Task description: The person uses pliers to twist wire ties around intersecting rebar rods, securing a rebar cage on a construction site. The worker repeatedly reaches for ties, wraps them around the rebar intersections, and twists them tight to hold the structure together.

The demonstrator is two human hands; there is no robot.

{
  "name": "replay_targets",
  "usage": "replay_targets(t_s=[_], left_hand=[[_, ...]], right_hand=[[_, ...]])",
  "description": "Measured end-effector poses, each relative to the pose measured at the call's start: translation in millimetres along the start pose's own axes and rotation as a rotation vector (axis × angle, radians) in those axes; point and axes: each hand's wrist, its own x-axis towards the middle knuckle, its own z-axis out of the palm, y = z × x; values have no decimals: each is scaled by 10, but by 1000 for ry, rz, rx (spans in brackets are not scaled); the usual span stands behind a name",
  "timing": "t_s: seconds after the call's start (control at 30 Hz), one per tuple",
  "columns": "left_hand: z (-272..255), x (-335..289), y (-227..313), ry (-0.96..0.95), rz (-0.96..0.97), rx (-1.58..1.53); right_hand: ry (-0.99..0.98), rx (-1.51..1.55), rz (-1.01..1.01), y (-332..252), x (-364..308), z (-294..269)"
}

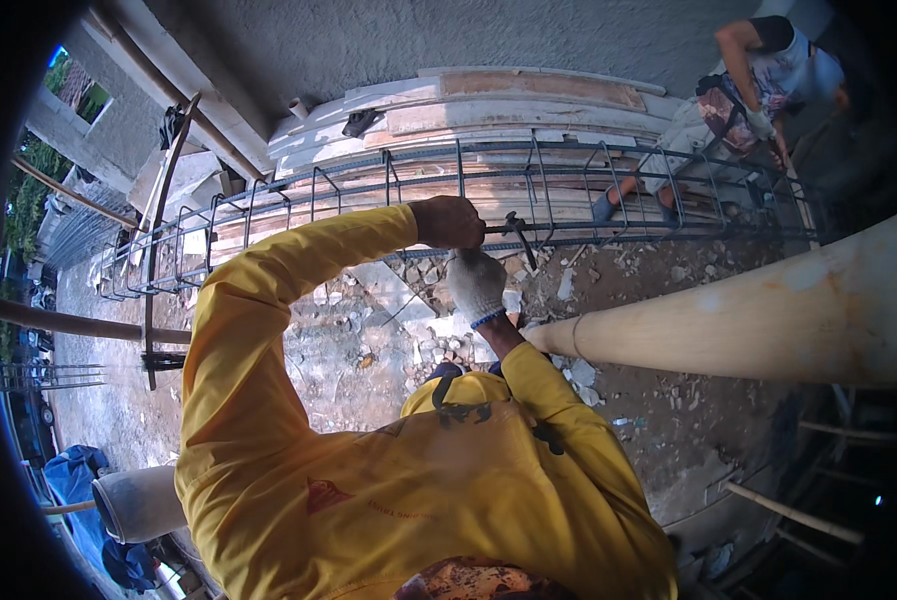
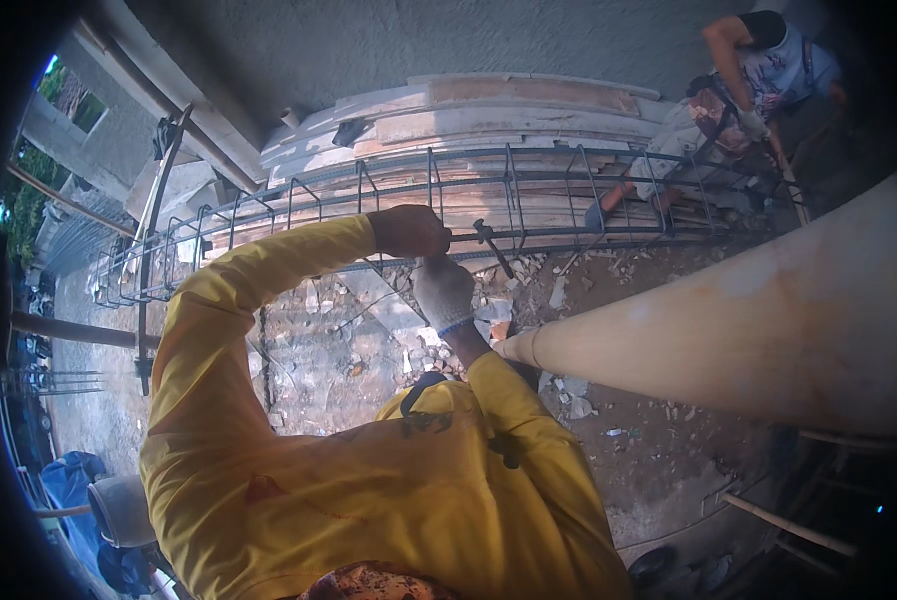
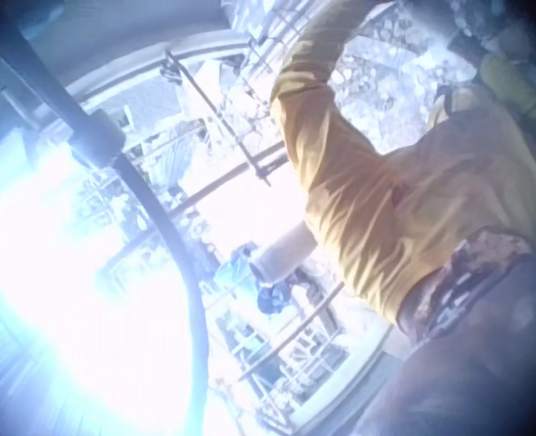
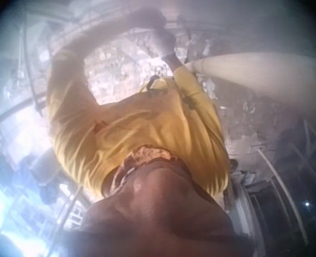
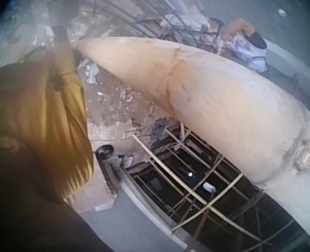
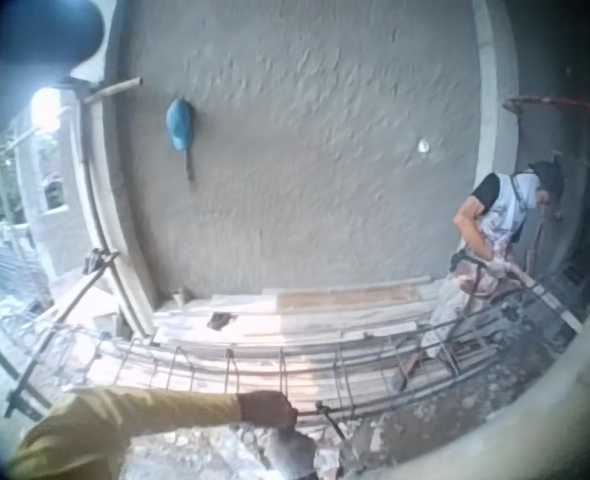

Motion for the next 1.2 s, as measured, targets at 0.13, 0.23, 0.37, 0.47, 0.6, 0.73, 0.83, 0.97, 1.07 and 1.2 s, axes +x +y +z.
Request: replay_targets(t_s=[0.13,0.23,0.37,0.47,0.6,0.73,0.83,0.97,1.07,1.2], left_hand=[[-170,211,54,-112,125,57],[-205,313,107,-205,107,97],[-243,122,-32,80,-74,54],[-316,-314,-241,186,-506,-89],[-207,-1215,-2,411,-883,-260],[416,-2183,956,556,-1169,-359],[1147,-2864,2159,447,-1413,-443],[1960,-3101,4090,226,-1588,-981],[2100,-2708,5101,363,-1632,-1487],[1652,-1726,5704,704,-1434,-1543]], right_hand=[[-135,-138,41,-59,-6,123],[-107,-75,66,-75,-10,-25],[-105,148,263,-18,-159,-488],[294,209,539,160,-164,-655],[7,145,712,452,35,-436],[209,132,525,528,109,-413],[369,207,306,338,82,-789],[342,337,78,-35,-145,-1542],[239,495,-10,-235,-839,-2022],[-2,737,270,-329,-2314,-2398]])
